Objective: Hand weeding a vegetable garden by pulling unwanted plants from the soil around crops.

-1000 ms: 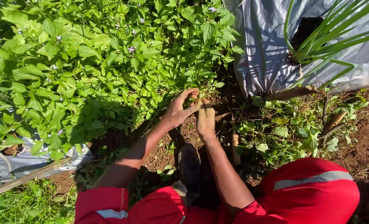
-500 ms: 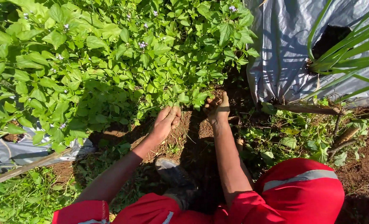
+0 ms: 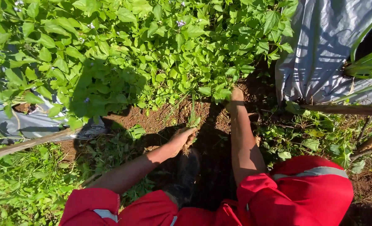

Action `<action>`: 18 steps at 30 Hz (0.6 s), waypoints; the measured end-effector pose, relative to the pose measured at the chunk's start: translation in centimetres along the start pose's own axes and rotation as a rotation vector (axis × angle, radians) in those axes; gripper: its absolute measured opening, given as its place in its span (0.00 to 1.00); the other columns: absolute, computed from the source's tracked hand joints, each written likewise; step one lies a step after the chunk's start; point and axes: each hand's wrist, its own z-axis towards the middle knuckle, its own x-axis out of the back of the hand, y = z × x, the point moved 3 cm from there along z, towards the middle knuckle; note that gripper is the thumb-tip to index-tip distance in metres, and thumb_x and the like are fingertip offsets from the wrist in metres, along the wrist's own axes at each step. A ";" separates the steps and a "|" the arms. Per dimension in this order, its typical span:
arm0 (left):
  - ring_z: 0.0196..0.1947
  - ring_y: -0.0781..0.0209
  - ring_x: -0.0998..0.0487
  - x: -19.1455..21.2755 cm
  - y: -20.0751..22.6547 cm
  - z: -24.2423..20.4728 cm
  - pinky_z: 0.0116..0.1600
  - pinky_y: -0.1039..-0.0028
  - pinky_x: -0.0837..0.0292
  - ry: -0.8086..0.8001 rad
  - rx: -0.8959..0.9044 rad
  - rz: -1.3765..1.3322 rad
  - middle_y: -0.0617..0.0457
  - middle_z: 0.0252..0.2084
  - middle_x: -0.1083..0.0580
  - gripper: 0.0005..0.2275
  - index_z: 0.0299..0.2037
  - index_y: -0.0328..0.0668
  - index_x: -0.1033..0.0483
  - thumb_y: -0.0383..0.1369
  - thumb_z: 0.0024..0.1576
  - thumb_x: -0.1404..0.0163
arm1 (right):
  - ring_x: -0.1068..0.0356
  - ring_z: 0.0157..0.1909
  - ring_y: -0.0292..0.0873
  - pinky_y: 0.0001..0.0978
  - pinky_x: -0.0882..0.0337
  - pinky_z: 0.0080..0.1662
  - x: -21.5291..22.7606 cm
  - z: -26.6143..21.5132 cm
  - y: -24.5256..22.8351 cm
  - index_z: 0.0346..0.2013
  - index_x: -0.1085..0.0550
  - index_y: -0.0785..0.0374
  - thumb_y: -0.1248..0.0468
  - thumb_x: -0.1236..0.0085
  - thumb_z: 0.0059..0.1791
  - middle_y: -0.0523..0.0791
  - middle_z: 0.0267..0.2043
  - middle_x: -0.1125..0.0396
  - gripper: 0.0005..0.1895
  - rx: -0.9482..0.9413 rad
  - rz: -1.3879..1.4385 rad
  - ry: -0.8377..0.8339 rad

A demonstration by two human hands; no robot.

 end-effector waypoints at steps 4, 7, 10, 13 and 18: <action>0.20 0.72 0.32 -1.9 1.4 1.4 0.24 0.83 0.40 -0.014 0.057 -0.033 0.59 0.23 0.33 0.12 0.34 0.45 0.28 0.43 0.63 0.51 | 0.31 0.53 0.65 0.69 0.32 0.49 0.1 1.7 2.7 0.46 0.24 0.70 0.58 0.51 0.49 0.63 0.48 0.30 0.19 0.081 -0.149 0.063; 0.20 0.72 0.29 -3.4 2.7 2.3 0.23 0.84 0.38 -0.033 0.074 -0.013 0.58 0.24 0.30 0.13 0.35 0.45 0.26 0.45 0.60 0.46 | 0.33 0.34 0.58 0.67 0.25 0.27 0.2 7.0 8.6 0.44 0.24 0.70 0.49 0.37 0.50 0.58 0.43 0.35 0.24 -0.063 0.257 0.118; 0.20 0.72 0.29 -4.1 3.9 3.9 0.23 0.84 0.37 -0.030 0.079 -0.068 0.58 0.25 0.30 0.11 0.35 0.44 0.26 0.42 0.59 0.47 | 0.31 0.25 0.52 0.59 0.22 0.20 0.4 5.3 10.6 0.32 0.28 0.75 0.47 0.39 0.54 0.59 0.30 0.36 0.28 -0.037 0.048 0.198; 0.23 0.68 0.28 -5.3 3.5 6.0 0.25 0.81 0.38 -0.041 0.128 -0.169 0.57 0.27 0.29 0.13 0.36 0.43 0.25 0.43 0.62 0.51 | 0.29 0.32 0.54 0.53 0.30 0.41 3.0 -4.7 2.8 0.30 0.23 0.75 0.50 0.50 0.57 0.60 0.27 0.29 0.28 0.016 -0.204 0.102; 0.31 0.62 0.28 -4.3 -3.1 13.8 0.32 0.74 0.34 -0.090 0.117 -0.214 0.50 0.34 0.29 0.16 0.45 0.42 0.29 0.48 0.65 0.55 | 0.46 0.14 0.35 0.26 0.42 0.18 4.7 -6.9 0.8 0.52 0.24 0.63 0.60 0.58 0.59 0.38 0.17 0.40 0.16 -0.021 -0.124 -0.092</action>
